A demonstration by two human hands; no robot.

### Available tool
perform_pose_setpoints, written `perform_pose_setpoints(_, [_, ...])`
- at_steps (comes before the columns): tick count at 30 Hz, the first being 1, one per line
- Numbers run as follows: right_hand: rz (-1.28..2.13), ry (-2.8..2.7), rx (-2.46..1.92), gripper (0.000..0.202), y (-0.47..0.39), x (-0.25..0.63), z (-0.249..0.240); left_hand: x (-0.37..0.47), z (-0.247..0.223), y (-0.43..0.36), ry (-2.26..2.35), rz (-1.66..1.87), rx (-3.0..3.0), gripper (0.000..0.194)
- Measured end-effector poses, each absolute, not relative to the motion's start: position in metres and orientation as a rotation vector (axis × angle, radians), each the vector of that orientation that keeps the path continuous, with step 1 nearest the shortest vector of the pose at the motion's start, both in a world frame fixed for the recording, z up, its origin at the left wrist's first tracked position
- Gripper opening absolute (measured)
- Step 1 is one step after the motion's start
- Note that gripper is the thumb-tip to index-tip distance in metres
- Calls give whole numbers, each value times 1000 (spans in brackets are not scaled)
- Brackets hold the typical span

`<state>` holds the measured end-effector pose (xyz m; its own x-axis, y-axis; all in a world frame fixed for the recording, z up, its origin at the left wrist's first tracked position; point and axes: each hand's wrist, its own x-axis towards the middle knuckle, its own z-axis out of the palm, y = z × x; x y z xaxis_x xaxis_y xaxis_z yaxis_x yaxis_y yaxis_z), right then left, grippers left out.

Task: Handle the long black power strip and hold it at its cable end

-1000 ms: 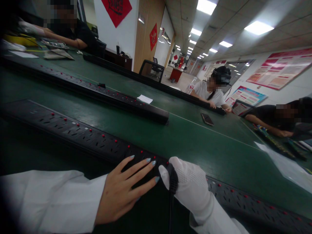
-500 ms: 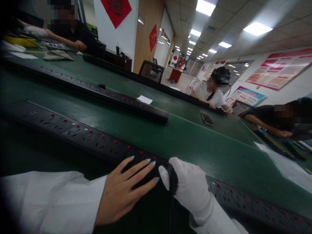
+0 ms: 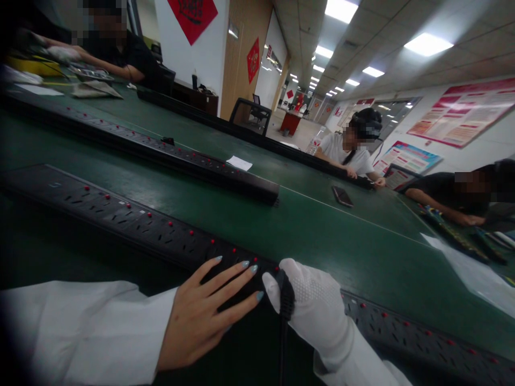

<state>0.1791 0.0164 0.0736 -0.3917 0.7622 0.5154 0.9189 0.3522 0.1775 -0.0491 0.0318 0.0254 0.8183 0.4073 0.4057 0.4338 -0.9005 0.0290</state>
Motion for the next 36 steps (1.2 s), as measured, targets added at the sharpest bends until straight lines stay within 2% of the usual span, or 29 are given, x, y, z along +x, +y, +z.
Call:
perform_pose_setpoints(10, [-614, -2278, -1489, 23, 15, 178, 75, -49, 26, 32, -697, -660, -2935, 70])
perform_pose_setpoints(16, [-608, -2265, -1485, 23, 16, 177, 74, -48, 25, 31, -694, -648, -2948, 75])
perform_pose_setpoints(36, [-576, -2279, -1513, 23, 16, 179, 74, -49, 26, 32, -688, -632, -2928, 73])
